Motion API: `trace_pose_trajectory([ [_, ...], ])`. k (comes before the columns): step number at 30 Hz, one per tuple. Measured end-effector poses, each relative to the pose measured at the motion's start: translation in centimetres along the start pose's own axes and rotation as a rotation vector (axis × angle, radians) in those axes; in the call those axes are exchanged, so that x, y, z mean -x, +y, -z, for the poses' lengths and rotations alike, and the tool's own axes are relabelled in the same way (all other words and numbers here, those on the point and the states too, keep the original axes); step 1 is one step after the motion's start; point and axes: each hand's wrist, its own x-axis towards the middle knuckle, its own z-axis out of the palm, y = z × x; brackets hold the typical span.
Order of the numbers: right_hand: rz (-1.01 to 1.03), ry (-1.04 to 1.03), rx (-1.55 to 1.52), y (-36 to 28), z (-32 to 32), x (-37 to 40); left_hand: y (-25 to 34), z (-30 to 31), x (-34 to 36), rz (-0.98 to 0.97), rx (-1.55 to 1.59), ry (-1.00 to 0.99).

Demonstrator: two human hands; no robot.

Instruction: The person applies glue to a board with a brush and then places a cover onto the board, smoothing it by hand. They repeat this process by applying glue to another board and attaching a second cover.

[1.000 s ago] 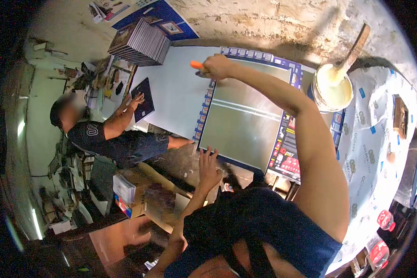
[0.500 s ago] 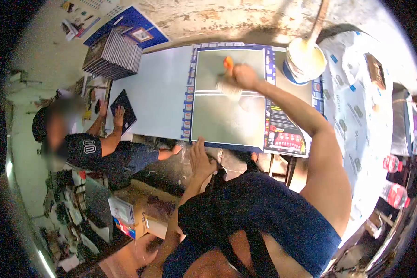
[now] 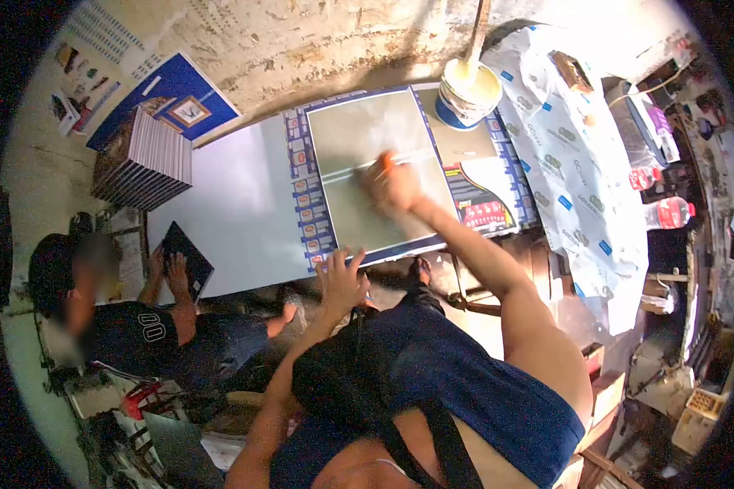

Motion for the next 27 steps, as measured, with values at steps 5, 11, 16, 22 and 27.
trace_pose_trajectory([
  [5,-0.460,0.437,0.337,5.8,9.1,0.8,-0.7,1.0,-0.1,-0.083,0.051,0.024],
  [11,-0.577,0.348,0.111,-0.1,6.5,4.8,-0.6,0.2,-0.5,-0.066,0.038,0.031],
  [16,-0.706,0.658,0.224,-0.2,10.3,8.6,-0.5,0.8,-0.5,-0.075,0.026,0.032],
  [22,-0.761,0.628,0.065,0.1,8.4,17.2,-0.3,1.7,-0.3,-0.068,0.012,-0.021],
  [27,-0.860,0.984,-0.194,2.0,15.5,22.2,-4.9,-1.0,-3.2,0.037,0.614,0.072],
])
